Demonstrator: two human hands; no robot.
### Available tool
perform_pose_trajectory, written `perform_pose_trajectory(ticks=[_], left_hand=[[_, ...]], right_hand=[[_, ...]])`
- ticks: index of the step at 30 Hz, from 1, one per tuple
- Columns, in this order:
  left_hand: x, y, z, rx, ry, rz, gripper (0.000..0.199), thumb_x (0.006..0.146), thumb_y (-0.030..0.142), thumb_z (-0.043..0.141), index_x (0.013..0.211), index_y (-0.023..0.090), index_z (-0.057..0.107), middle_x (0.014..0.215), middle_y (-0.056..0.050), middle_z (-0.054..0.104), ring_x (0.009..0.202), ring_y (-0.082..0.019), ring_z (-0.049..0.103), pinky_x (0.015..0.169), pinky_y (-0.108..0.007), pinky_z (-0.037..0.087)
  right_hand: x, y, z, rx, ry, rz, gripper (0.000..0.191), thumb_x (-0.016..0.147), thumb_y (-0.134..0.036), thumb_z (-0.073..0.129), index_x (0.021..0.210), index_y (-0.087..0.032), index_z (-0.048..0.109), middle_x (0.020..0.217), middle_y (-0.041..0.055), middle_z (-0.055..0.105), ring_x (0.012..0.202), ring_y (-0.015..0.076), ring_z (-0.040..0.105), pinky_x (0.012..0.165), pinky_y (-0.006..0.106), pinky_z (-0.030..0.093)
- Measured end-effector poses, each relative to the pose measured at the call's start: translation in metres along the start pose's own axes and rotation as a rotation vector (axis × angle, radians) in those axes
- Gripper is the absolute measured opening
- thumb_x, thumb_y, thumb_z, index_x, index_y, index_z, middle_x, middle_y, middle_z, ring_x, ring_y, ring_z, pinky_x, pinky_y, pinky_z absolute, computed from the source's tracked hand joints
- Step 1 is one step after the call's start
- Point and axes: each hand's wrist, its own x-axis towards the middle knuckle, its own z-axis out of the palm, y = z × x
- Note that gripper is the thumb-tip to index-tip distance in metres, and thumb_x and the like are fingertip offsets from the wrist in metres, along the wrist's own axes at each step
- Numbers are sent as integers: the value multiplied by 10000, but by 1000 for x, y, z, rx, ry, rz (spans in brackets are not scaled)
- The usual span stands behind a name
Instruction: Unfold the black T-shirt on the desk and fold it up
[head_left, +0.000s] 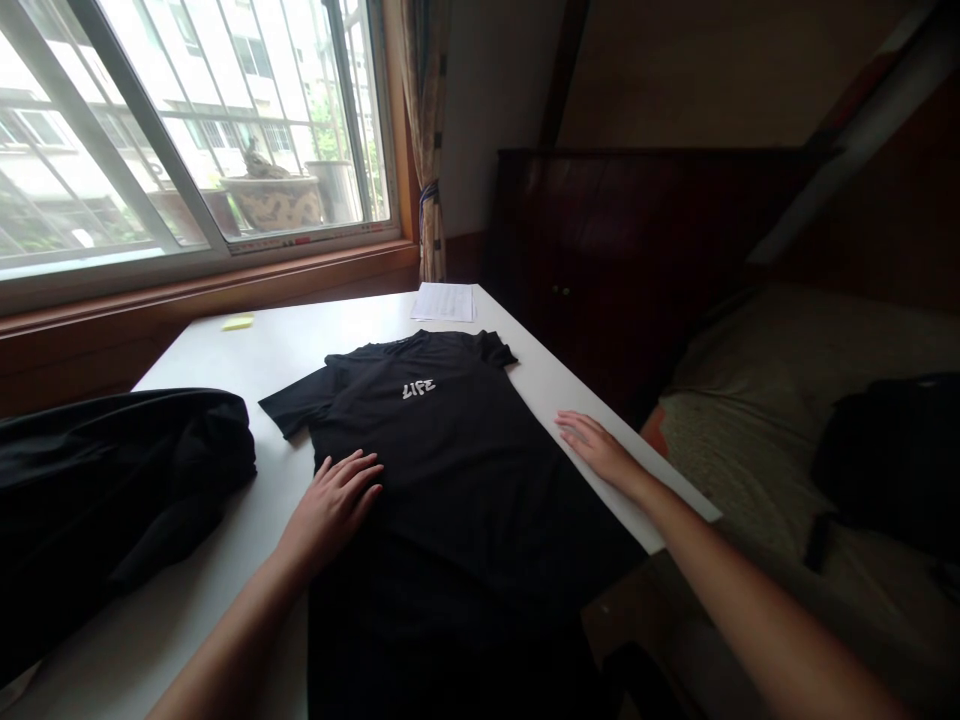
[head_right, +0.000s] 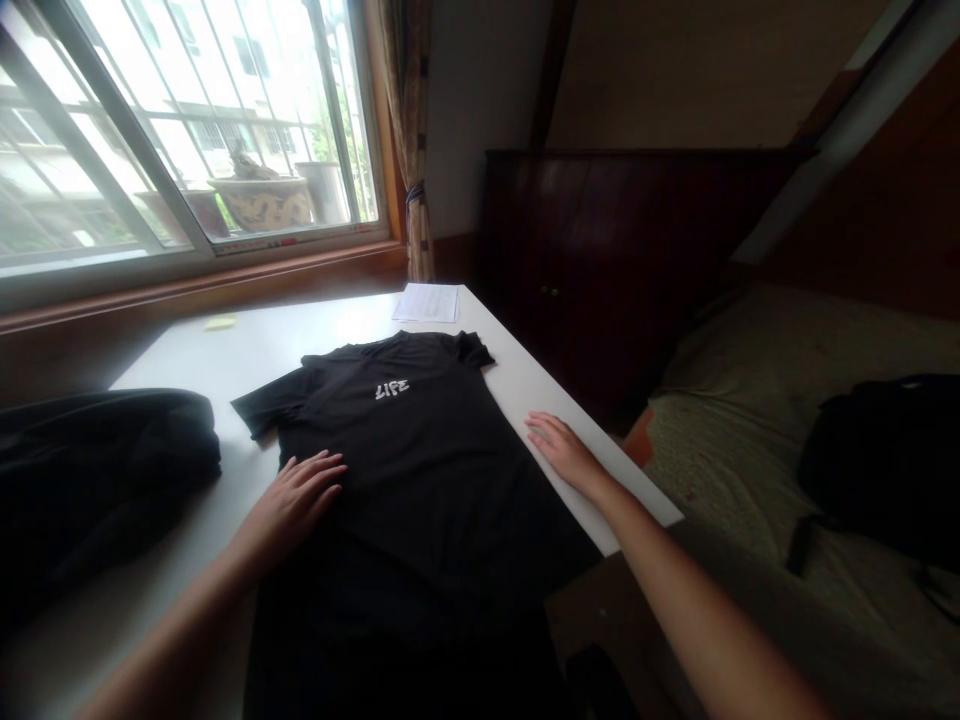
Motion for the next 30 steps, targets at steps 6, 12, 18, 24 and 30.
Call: perform_pose_trajectory(ticks=[6,12,18,24,30], left_hand=[[4,3,-18,-60,107,-3,293,1052,386,461,1192,242,674,1185,-73,697,1101,-266,632,961,-446,536],[1,2,-24,-24,118,-11,284,1048,380,464,1149,238,688,1034,-69,691,958,-262,614,845,-412,530],[0,-4,-26,15,128,-14,299,1044,395,453,1113,243,701,979,-63,688,914,-256,601,812,-395,517],[-1,-10,-22,13,120,-23,291,1036,413,470,1117,258,702,996,-56,693,923,-260,620,830,-396,520],[-3,-13,-15,-41,45,-4,287,1031,435,484,1164,276,683,1090,-57,686,994,-255,642,850,-376,541]], right_hand=[[-14,-25,-26,32,-69,56,211,860,-453,644,830,-247,683,964,66,682,870,237,667,783,341,551],[-17,-45,-31,-84,-252,171,78,784,-300,681,782,-222,672,780,24,706,736,203,662,669,287,464],[-12,-49,-35,-198,-286,276,88,743,-234,635,716,-221,718,747,34,740,719,208,675,640,273,430],[-8,-38,-43,95,-389,405,131,725,-277,620,716,-197,723,642,29,718,621,196,669,563,255,435],[-11,-41,-44,61,-351,413,96,708,-238,606,734,-201,691,605,4,687,563,169,629,530,240,401]])
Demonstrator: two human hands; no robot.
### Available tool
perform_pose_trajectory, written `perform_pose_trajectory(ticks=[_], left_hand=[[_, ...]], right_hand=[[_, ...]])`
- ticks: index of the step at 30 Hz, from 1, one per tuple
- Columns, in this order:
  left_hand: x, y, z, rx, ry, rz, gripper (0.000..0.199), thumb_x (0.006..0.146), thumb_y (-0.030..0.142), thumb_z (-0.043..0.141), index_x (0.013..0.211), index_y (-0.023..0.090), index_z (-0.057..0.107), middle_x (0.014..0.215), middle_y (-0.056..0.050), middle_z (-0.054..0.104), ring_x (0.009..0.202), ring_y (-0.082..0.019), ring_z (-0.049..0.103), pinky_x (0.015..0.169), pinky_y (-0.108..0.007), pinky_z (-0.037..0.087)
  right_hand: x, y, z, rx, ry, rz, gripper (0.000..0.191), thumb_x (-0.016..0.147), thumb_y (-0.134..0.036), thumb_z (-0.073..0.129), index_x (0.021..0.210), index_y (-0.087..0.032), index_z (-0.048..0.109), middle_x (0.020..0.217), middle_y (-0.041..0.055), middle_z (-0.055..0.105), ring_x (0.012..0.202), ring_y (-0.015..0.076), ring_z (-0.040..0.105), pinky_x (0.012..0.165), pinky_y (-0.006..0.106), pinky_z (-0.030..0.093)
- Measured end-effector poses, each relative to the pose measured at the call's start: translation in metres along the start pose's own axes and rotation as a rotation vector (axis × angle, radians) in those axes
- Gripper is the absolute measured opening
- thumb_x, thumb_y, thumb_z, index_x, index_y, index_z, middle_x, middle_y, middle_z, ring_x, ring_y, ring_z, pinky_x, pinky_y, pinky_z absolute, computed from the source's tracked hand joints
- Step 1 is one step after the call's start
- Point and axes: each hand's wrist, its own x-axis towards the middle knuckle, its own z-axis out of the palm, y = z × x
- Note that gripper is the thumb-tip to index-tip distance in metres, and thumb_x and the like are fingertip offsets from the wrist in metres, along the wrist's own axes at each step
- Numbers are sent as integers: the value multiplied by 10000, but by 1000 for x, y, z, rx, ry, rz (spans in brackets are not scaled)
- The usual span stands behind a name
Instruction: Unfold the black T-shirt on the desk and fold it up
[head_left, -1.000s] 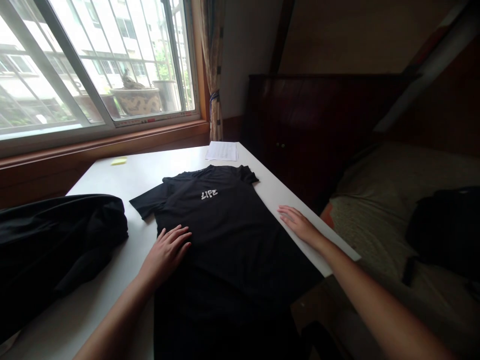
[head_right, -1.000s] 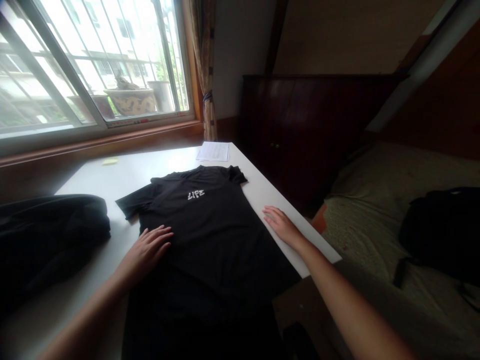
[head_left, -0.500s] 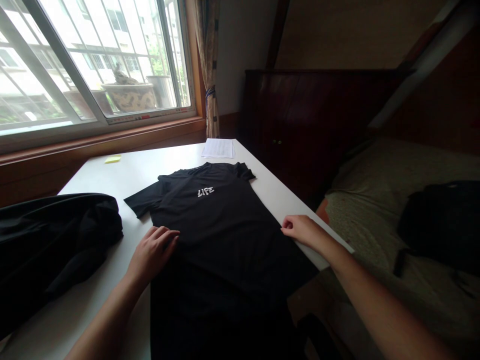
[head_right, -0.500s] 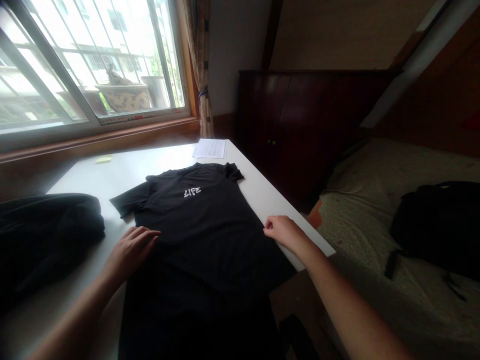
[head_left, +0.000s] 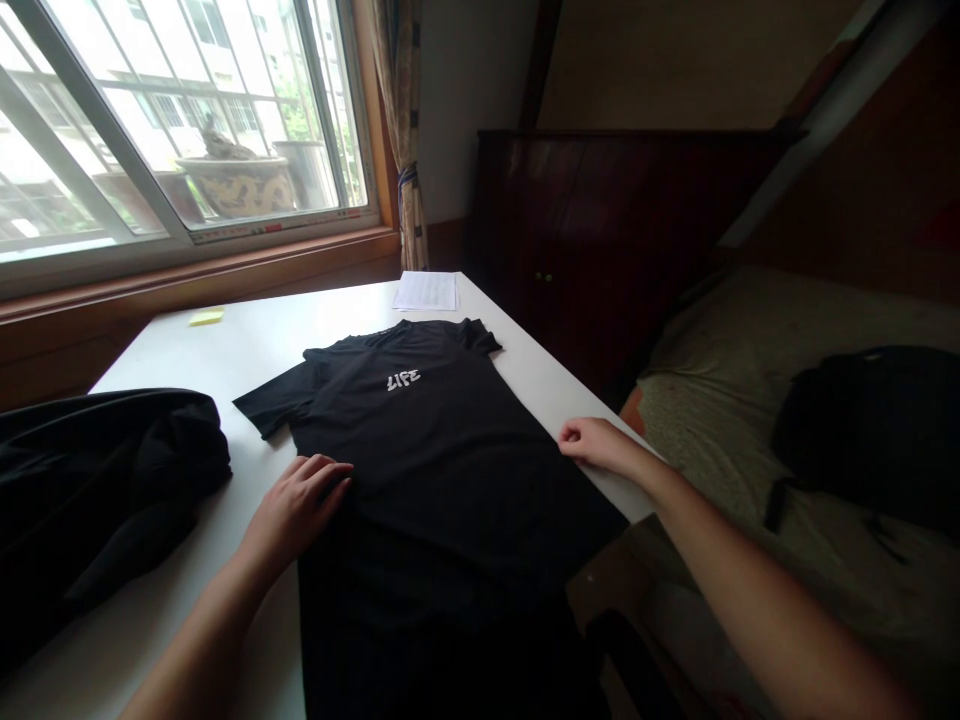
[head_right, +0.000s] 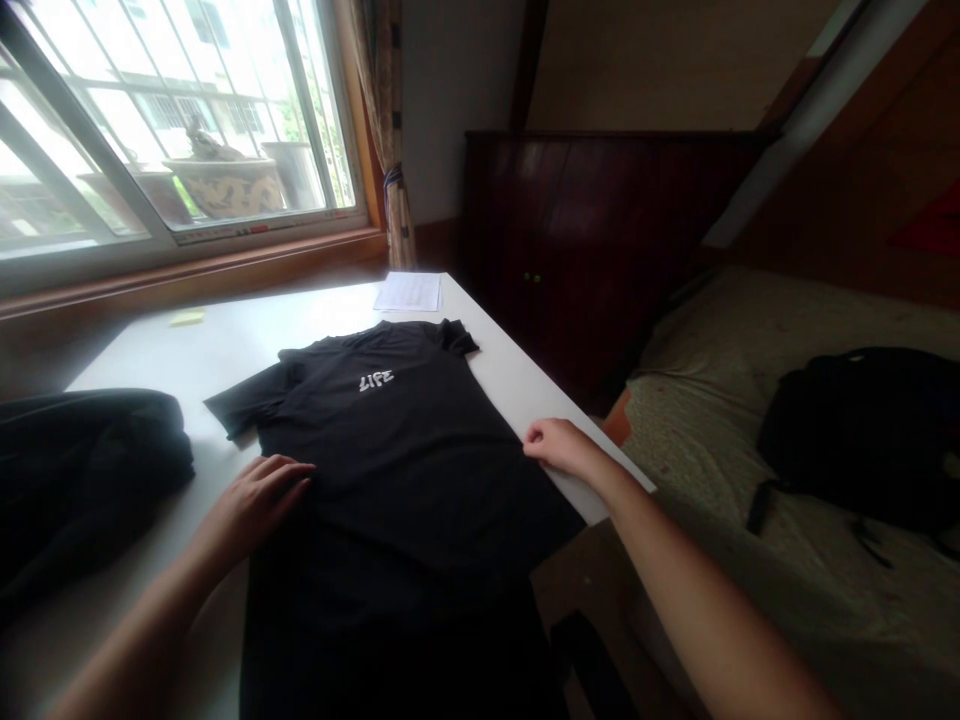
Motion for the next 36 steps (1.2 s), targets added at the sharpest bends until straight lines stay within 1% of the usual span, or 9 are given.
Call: perform_pose_trajectory(ticks=[5,9,14,20,22,27,29,31,36], left_hand=[[0,-1,2,7,-22,8,297,1032,455,480,1175,285,678,1110,-62,679,1001,-248,652,854,-365,555],[0,-2,1,11,-23,18,306,1035,455,473,1178,278,678,1109,-69,678,999,-248,656,851,-363,559],[0,-1,2,18,-23,33,301,1038,441,475,1178,265,674,1106,-75,679,987,-251,651,846,-372,552],[0,3,1,10,-27,43,270,1035,411,491,1174,267,672,1106,-70,680,993,-253,647,831,-373,544],[0,4,0,4,-22,46,266,1032,405,496,1173,267,675,1107,-68,681,993,-253,650,836,-371,546],[0,5,-2,0,-17,45,270,1027,404,503,1169,259,680,1100,-69,682,977,-250,657,830,-365,551],[1,4,-2,-1,-18,42,265,1026,406,506,1166,264,681,1101,-66,681,979,-248,656,831,-361,548],[0,4,-1,-5,-20,42,259,1028,407,507,1168,272,677,1108,-62,677,987,-246,652,836,-357,543],[0,3,1,-14,-29,40,249,1034,399,507,1184,273,660,1112,-55,666,1001,-245,634,850,-360,527]], right_hand=[[-16,-12,-3,-119,107,-78,84,726,-197,609,766,-225,678,697,-4,717,653,175,658,573,242,406],[-25,-8,-9,-192,42,-154,68,755,-210,643,728,-234,701,735,3,729,711,189,670,625,255,426],[-31,-2,-5,-414,-33,-45,28,731,-211,716,733,-223,742,778,36,740,749,216,673,624,278,388],[-39,-8,0,-498,18,-3,98,725,-197,652,728,-220,747,777,46,742,729,216,666,602,294,343],[-39,-5,-1,-439,8,8,97,714,-203,640,715,-216,736,742,39,736,701,209,662,591,289,347],[-35,19,-5,-50,-157,94,127,749,-236,572,723,-200,691,607,12,694,586,185,652,551,255,404],[-35,24,-5,38,-180,114,118,748,-236,571,723,-195,679,607,13,693,584,185,658,549,248,420],[-36,24,-5,17,-150,106,106,743,-226,578,726,-197,679,599,10,687,585,184,658,552,246,416],[-43,9,-1,-305,54,13,89,748,-190,601,721,-214,683,679,18,701,645,180,639,572,259,358]])
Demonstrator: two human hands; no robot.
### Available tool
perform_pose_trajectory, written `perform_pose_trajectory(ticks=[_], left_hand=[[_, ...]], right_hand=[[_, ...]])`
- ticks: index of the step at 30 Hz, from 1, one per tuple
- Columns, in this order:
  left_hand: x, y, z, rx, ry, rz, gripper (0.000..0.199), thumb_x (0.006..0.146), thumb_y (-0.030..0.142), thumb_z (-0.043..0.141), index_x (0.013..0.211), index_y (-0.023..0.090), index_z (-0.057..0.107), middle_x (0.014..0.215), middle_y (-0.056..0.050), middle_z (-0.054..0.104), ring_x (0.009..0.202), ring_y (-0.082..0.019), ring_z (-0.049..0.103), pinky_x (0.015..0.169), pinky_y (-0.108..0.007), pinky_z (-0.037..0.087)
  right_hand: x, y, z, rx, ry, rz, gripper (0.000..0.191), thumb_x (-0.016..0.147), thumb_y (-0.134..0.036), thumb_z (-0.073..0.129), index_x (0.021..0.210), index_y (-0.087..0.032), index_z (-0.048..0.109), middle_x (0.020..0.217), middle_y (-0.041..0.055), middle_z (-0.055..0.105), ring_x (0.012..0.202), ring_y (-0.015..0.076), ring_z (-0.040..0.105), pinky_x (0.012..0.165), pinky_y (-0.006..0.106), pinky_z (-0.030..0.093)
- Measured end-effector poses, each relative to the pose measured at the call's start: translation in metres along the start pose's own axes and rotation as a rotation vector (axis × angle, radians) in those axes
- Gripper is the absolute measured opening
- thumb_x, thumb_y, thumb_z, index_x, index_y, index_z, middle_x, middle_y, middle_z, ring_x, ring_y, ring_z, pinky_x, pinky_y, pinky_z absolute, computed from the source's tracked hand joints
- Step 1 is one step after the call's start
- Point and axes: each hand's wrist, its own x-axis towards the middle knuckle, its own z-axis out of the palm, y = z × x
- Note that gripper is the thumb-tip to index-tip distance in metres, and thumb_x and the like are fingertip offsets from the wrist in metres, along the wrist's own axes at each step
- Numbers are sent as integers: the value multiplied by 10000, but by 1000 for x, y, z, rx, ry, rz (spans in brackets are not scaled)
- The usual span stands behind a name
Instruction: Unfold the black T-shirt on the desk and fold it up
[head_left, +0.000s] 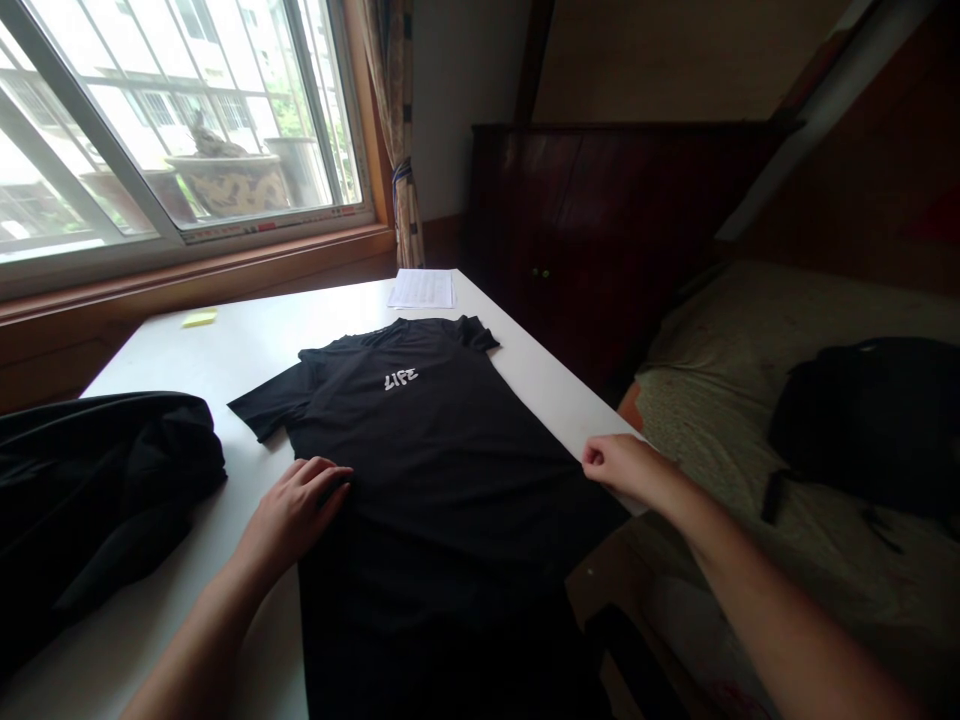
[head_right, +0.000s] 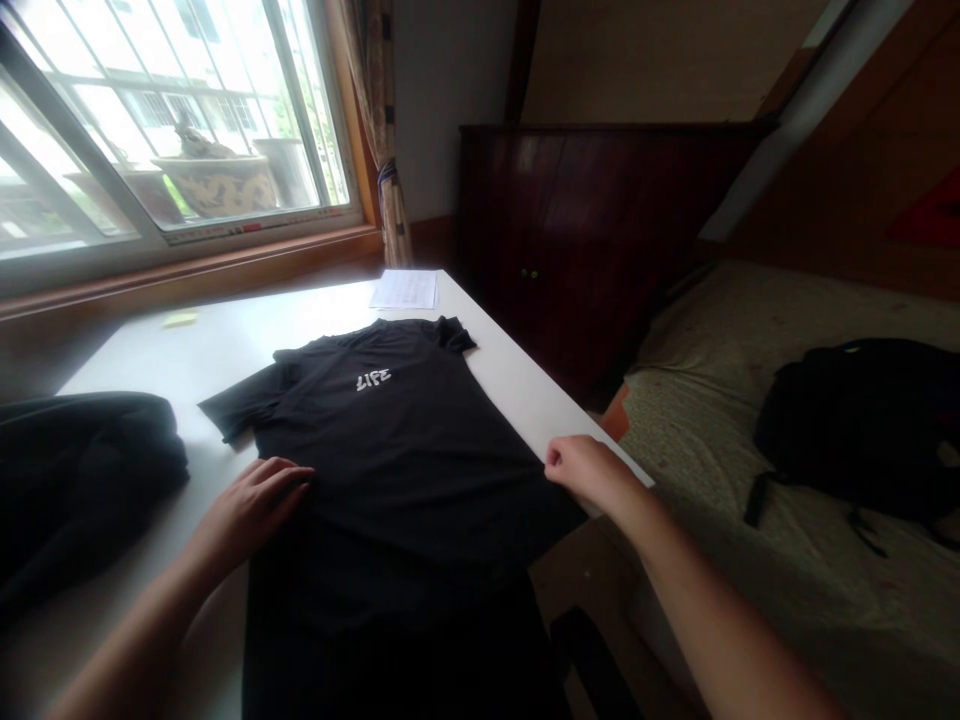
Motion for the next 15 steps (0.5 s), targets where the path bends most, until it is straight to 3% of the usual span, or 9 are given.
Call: perform_pose_trajectory(ticks=[6,10,15], left_hand=[[0,0,-2,2,-19,24,240,1032,378,512,1189,267,656,1120,-59,658,997,-245,622,832,-357,522],[0,-2,-5,12,-63,82,192,1007,337,555,1145,273,672,1130,-55,660,990,-239,614,837,-345,516],[1,-1,-5,73,-76,128,153,1002,315,573,1094,263,682,1047,-52,668,919,-238,600,800,-350,489]], right_hand=[[-13,-9,6,-173,129,-103,112,771,-129,575,744,-216,640,782,22,692,728,180,630,623,273,341],[-24,-9,5,-143,98,-162,145,794,-129,575,753,-223,677,816,14,701,755,180,642,661,276,369],[-30,-7,1,-205,37,-110,141,779,-128,600,749,-217,705,811,30,724,766,194,658,657,279,374]])
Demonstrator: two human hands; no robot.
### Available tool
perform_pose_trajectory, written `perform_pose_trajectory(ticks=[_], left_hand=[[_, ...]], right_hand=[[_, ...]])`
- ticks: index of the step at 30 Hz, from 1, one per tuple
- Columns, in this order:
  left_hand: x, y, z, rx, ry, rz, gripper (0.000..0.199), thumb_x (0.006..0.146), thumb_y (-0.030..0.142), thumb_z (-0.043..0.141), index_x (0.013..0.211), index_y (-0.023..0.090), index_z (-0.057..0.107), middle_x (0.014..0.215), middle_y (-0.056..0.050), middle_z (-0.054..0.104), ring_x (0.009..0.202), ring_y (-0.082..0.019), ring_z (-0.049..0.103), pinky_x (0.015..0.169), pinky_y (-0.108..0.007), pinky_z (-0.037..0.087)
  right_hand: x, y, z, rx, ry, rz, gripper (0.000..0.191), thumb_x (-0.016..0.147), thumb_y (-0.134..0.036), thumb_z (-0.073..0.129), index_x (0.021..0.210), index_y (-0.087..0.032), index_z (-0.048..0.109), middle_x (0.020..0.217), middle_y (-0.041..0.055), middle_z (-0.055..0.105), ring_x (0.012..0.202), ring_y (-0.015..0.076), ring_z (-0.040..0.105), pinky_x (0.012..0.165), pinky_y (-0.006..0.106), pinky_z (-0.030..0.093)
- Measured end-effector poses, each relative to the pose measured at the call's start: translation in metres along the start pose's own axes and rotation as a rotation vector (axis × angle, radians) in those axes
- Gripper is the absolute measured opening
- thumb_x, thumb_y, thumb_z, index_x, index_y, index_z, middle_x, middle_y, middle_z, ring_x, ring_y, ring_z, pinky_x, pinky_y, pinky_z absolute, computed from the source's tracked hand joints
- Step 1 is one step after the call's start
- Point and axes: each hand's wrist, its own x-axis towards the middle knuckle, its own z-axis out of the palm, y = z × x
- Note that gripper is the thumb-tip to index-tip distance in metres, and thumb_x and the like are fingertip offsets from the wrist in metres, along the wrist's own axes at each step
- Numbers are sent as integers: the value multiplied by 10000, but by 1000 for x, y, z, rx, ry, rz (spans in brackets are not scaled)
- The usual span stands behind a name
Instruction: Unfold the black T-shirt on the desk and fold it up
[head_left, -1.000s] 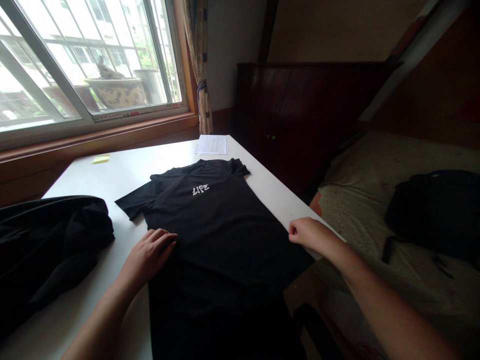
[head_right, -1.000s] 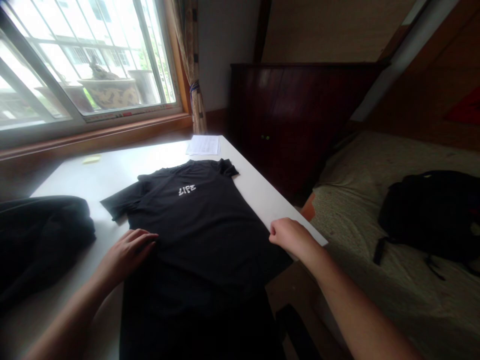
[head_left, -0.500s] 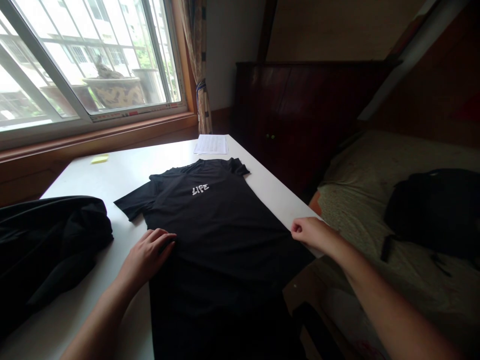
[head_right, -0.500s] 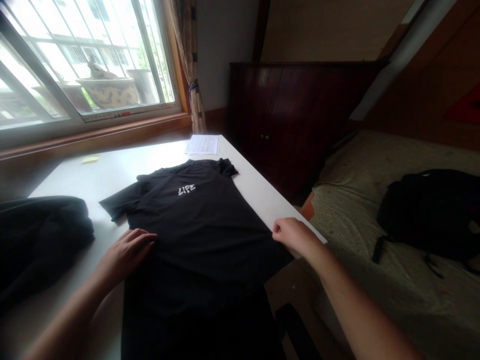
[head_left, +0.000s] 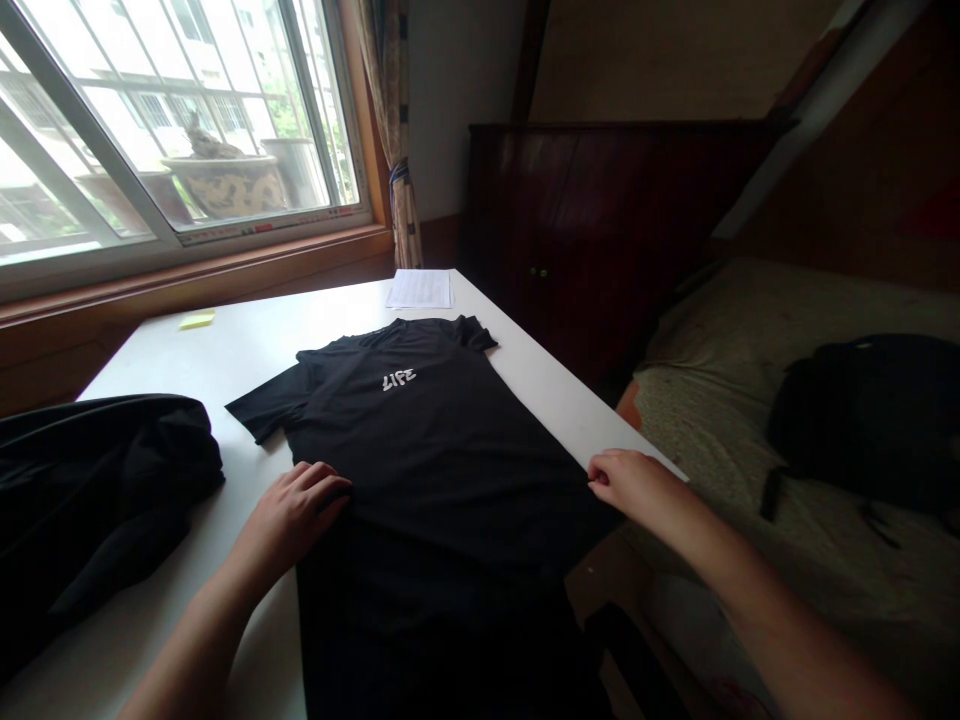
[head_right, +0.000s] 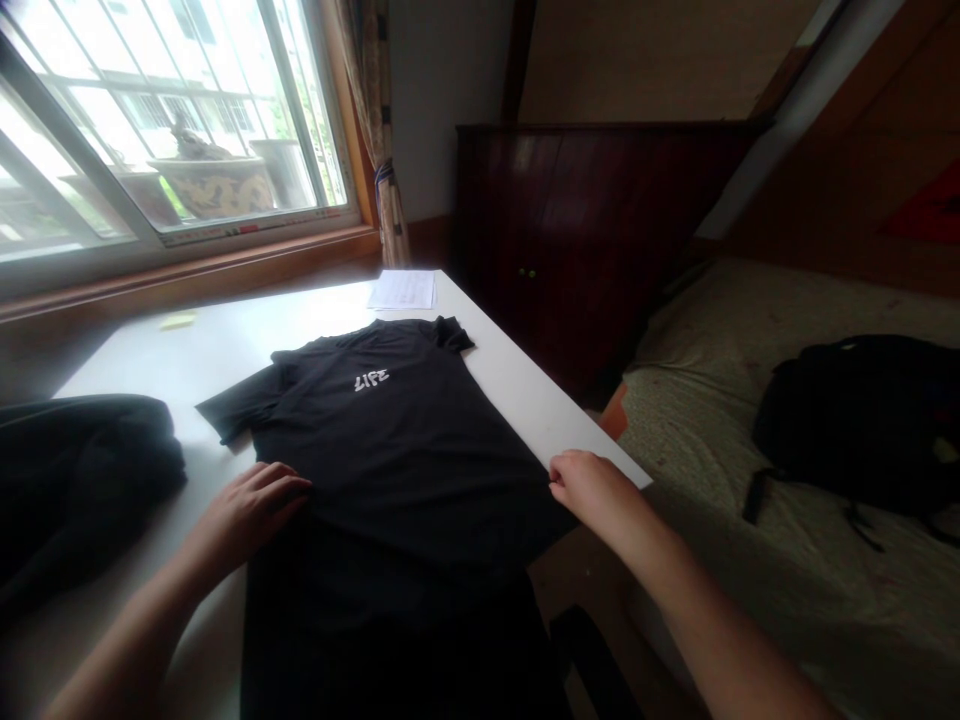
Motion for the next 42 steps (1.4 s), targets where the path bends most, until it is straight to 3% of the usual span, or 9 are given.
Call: perform_pose_trajectory(ticks=[8,12,16,19,23,26,33,37,42], left_hand=[[9,23,-8,249,-74,7,152,1009,208,518,932,214,649,898,-49,620,837,-249,552,745,-382,413],[10,24,-7,239,-24,11,129,996,206,522,917,208,624,888,-48,608,830,-246,545,738,-381,408],[10,20,-3,140,80,-13,115,1000,221,503,966,203,612,923,-54,619,827,-232,548,745,-366,427],[10,21,-1,107,105,-18,124,1003,221,494,960,203,609,915,-50,616,810,-223,549,741,-363,428],[11,23,2,84,68,-12,118,1001,210,504,943,205,606,899,-44,604,804,-224,545,736,-362,426],[11,23,4,76,55,-13,104,998,205,511,950,206,603,905,-45,604,810,-227,548,746,-361,431],[12,23,7,78,57,-6,108,998,212,507,955,213,605,907,-47,608,824,-228,558,744,-355,436],[13,25,6,70,53,-4,125,1000,209,494,955,208,611,916,-53,616,820,-225,557,736,-356,440],[14,27,4,77,79,4,149,1002,222,483,948,207,622,907,-55,623,807,-220,558,731,-356,443]], right_hand=[[3,5,1,-8,-18,56,155,761,-172,588,705,-215,726,773,50,743,736,206,675,636,286,380],[6,23,0,272,-42,60,134,744,-210,586,713,-217,716,724,21,732,705,196,673,642,272,428],[11,46,9,609,-156,141,125,747,-279,571,752,-207,672,692,17,713,650,197,659,579,263,450],[13,54,17,699,-216,177,134,725,-298,585,781,-201,657,713,19,704,652,191,651,565,253,449],[12,54,20,612,-194,150,119,704,-272,602,785,-204,657,737,16,707,691,195,649,596,255,448],[9,49,17,454,-100,97,92,697,-216,596,774,-213,646,761,12,710,729,195,650,639,257,441],[-3,30,-6,253,24,64,78,756,-196,564,783,-223,633,777,16,710,739,193,644,666,268,412],[-7,26,-14,262,-19,25,56,779,-244,603,777,-218,653,800,33,719,754,205,651,681,281,426],[-7,26,-2,178,-67,30,82,700,-160,643,755,-219,657,792,30,711,747,207,643,657,277,407]])
